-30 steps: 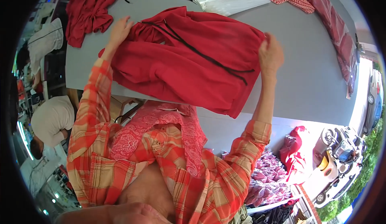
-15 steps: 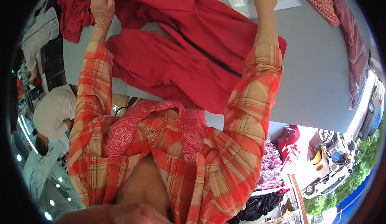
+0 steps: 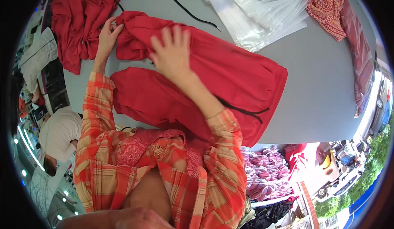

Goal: Folding red garments and placing them into clear plastic bags.

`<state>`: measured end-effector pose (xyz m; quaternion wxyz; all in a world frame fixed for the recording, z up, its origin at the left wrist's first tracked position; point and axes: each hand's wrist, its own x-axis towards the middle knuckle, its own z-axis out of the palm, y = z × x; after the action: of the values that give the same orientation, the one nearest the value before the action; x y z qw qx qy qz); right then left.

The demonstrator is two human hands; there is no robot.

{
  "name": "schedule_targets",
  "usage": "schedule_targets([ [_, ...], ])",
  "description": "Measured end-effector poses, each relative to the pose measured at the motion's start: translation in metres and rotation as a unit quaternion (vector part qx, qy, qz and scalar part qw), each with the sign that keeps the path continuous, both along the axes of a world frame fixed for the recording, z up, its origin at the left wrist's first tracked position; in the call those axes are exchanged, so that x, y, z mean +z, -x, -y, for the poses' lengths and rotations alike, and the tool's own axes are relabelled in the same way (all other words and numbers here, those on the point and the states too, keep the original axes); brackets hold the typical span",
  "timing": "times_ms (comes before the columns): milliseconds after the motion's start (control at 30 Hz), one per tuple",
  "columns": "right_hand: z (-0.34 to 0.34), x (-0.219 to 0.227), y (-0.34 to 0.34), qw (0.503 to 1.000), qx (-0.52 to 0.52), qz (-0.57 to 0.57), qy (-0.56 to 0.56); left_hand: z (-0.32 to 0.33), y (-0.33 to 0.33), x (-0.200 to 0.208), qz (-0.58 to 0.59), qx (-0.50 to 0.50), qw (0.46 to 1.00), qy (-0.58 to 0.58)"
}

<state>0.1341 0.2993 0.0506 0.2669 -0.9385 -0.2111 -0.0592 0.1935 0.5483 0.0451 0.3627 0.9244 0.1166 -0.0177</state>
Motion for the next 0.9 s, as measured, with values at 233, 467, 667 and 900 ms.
schedule_targets([
  [233,0.020,-0.026,0.087,0.990,0.136,-0.015,0.034,-0.063,0.100,0.006,0.020,0.043,0.997,0.054],
  [467,0.048,-0.002,0.117,0.983,0.166,-0.068,-0.034,-0.048,0.126,0.039,-0.133,0.052,0.965,0.222],
  [667,0.058,0.019,0.034,0.987,-0.085,-0.135,-0.003,-0.039,0.080,0.017,-0.238,-0.082,0.968,0.026],
  [900,0.089,0.022,0.035,0.978,-0.187,0.016,-0.094,-0.037,0.080,0.069,0.215,0.142,0.892,0.372],
])
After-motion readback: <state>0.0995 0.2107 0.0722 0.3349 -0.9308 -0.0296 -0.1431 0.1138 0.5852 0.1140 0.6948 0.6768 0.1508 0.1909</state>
